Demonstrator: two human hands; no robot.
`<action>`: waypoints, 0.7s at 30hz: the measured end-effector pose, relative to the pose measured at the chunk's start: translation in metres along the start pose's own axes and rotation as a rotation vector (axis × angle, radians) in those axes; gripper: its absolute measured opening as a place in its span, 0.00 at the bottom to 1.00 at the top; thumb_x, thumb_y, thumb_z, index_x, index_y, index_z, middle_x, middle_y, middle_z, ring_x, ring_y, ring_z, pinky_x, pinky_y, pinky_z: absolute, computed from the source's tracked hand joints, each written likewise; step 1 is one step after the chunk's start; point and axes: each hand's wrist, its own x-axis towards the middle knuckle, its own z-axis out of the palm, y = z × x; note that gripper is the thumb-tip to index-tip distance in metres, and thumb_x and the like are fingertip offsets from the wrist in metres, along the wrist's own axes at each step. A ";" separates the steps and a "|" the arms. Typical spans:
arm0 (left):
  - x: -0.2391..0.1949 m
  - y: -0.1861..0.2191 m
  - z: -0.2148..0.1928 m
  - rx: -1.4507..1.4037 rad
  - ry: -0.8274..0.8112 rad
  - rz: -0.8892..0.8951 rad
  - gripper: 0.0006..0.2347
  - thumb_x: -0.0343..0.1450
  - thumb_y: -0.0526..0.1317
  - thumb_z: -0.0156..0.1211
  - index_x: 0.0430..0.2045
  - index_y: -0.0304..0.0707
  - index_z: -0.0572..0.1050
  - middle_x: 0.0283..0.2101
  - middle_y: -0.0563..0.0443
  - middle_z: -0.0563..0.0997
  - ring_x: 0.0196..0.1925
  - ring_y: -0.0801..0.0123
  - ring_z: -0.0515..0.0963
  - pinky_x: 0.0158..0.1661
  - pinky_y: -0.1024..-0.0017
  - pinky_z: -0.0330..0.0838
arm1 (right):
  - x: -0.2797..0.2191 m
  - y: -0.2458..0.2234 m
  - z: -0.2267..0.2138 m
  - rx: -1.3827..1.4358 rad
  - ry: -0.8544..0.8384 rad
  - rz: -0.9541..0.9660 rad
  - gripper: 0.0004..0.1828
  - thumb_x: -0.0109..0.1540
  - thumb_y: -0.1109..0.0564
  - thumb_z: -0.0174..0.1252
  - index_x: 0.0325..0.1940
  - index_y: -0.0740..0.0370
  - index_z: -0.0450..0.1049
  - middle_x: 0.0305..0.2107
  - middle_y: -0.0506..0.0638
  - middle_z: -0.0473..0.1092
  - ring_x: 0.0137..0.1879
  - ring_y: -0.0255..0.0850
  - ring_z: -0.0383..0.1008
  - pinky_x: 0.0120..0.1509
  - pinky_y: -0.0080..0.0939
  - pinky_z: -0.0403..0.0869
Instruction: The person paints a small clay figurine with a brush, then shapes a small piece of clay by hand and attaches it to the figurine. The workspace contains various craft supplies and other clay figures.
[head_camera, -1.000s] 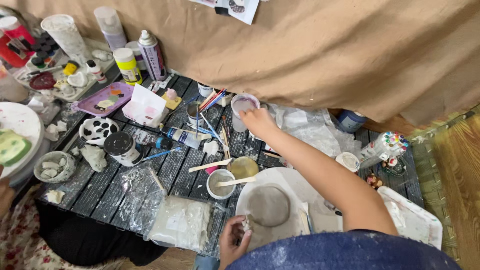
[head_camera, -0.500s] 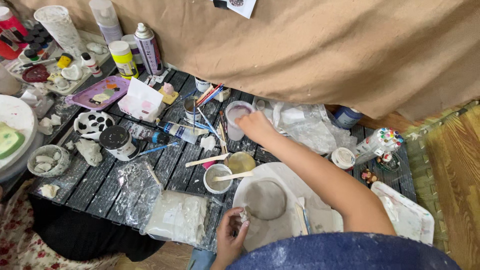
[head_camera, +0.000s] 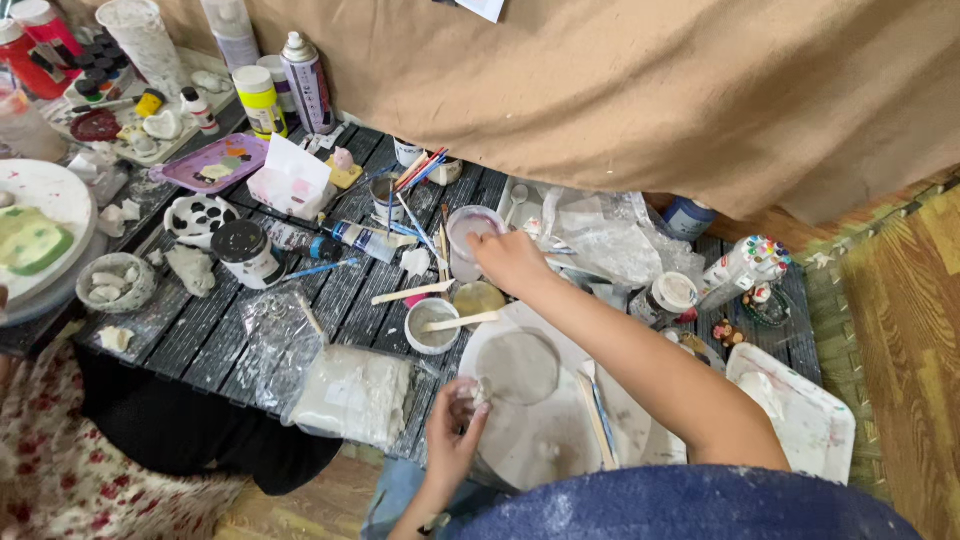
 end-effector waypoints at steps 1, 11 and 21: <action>-0.001 0.002 0.000 -0.019 -0.009 -0.010 0.20 0.69 0.26 0.62 0.56 0.32 0.67 0.46 0.50 0.79 0.42 0.76 0.80 0.39 0.80 0.75 | -0.008 -0.005 -0.011 0.040 0.018 0.015 0.18 0.56 0.55 0.64 0.48 0.61 0.71 0.31 0.55 0.75 0.32 0.52 0.79 0.30 0.51 0.76; -0.046 0.017 -0.015 -0.179 -0.135 -0.086 0.19 0.74 0.27 0.54 0.62 0.28 0.68 0.56 0.43 0.78 0.56 0.69 0.78 0.54 0.71 0.73 | -0.205 -0.128 -0.119 1.037 -0.098 0.234 0.22 0.62 0.57 0.60 0.61 0.53 0.73 0.51 0.54 0.73 0.51 0.47 0.78 0.50 0.43 0.79; -0.137 0.008 0.001 -0.236 -0.419 -0.131 0.16 0.73 0.27 0.58 0.57 0.23 0.70 0.53 0.44 0.80 0.56 0.67 0.79 0.57 0.68 0.73 | -0.331 -0.218 -0.096 0.998 0.483 0.477 0.20 0.56 0.67 0.67 0.52 0.64 0.75 0.48 0.56 0.75 0.54 0.47 0.79 0.55 0.42 0.77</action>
